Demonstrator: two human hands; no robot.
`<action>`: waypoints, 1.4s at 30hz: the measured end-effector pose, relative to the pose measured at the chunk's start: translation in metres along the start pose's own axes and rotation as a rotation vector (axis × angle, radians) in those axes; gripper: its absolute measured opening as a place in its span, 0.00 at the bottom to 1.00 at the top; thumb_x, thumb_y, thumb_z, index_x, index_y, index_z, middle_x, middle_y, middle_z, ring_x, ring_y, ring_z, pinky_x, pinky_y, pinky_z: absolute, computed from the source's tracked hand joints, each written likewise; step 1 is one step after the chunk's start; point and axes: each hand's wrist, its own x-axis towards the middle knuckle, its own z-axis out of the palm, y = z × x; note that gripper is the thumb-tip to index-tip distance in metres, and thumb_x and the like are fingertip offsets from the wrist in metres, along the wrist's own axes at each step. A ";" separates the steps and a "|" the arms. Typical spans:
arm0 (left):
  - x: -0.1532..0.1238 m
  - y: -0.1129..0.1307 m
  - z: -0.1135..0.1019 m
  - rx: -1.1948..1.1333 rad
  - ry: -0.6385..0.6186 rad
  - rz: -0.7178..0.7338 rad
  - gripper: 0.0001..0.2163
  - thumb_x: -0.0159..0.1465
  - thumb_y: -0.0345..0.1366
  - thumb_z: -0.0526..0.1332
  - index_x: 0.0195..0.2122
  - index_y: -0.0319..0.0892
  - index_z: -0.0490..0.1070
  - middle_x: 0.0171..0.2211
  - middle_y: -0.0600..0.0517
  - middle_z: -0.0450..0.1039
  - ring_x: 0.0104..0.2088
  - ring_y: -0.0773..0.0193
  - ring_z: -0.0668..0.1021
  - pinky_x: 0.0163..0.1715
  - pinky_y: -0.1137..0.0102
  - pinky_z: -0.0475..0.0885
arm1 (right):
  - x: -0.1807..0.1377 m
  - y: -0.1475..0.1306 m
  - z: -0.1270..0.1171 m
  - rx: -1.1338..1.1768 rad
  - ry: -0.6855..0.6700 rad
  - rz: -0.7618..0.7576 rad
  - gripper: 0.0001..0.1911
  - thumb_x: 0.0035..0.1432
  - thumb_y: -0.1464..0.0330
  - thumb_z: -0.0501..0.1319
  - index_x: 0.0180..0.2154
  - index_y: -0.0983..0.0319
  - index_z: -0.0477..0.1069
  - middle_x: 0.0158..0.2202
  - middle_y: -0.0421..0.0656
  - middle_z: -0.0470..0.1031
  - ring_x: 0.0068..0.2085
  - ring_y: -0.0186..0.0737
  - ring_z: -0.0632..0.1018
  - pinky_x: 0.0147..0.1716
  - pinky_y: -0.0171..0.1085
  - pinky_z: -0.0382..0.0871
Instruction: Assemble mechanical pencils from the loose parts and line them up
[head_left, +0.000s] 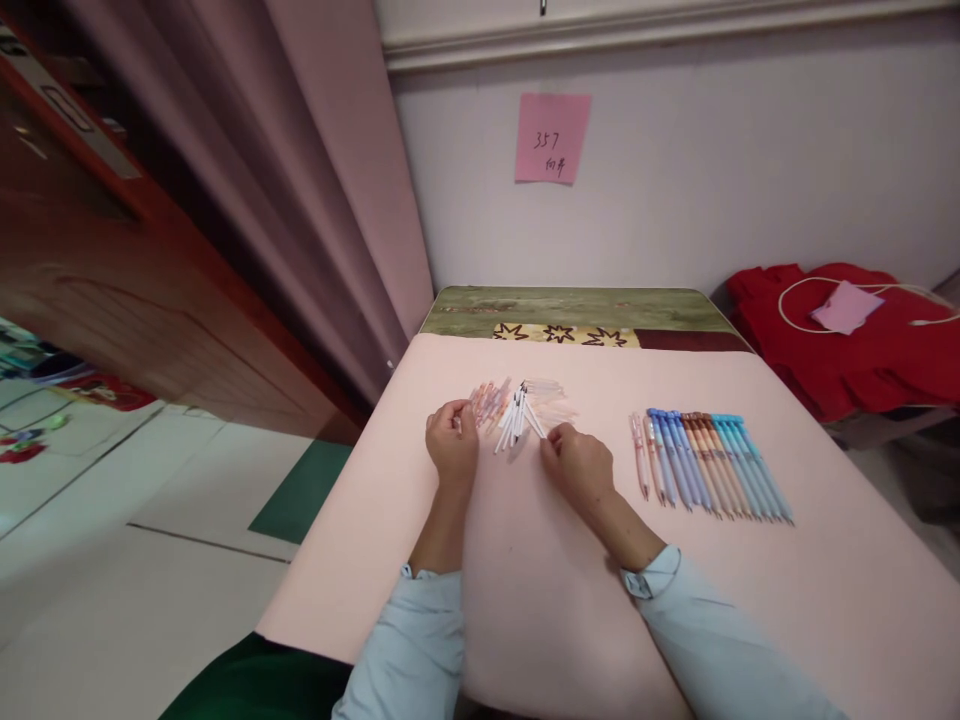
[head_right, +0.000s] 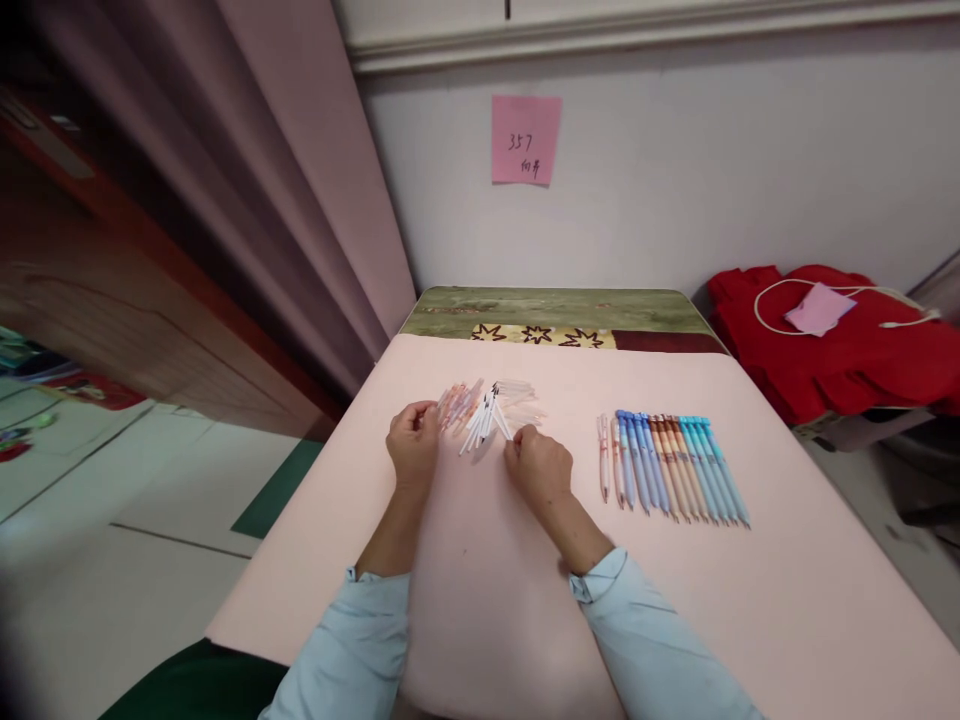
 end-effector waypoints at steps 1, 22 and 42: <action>-0.002 0.003 0.002 0.006 -0.011 0.042 0.06 0.60 0.37 0.60 0.33 0.44 0.77 0.31 0.49 0.76 0.34 0.59 0.74 0.38 0.66 0.70 | 0.000 -0.001 -0.001 -0.008 0.006 0.007 0.11 0.64 0.64 0.54 0.38 0.60 0.74 0.32 0.46 0.80 0.36 0.44 0.80 0.31 0.36 0.60; -0.008 0.015 0.008 0.005 -0.250 0.723 0.07 0.64 0.35 0.63 0.40 0.48 0.80 0.43 0.46 0.76 0.44 0.58 0.77 0.52 0.59 0.72 | 0.002 0.005 0.019 0.897 0.102 -0.250 0.15 0.58 0.58 0.59 0.27 0.61 0.72 0.18 0.35 0.67 0.21 0.32 0.66 0.23 0.31 0.58; -0.011 0.034 0.005 -0.973 -0.389 -0.508 0.13 0.53 0.41 0.72 0.33 0.38 0.73 0.29 0.49 0.79 0.22 0.69 0.76 0.25 0.73 0.74 | 0.025 0.042 0.003 0.215 0.444 -0.086 0.13 0.65 0.65 0.55 0.46 0.58 0.76 0.43 0.44 0.77 0.41 0.41 0.74 0.38 0.38 0.60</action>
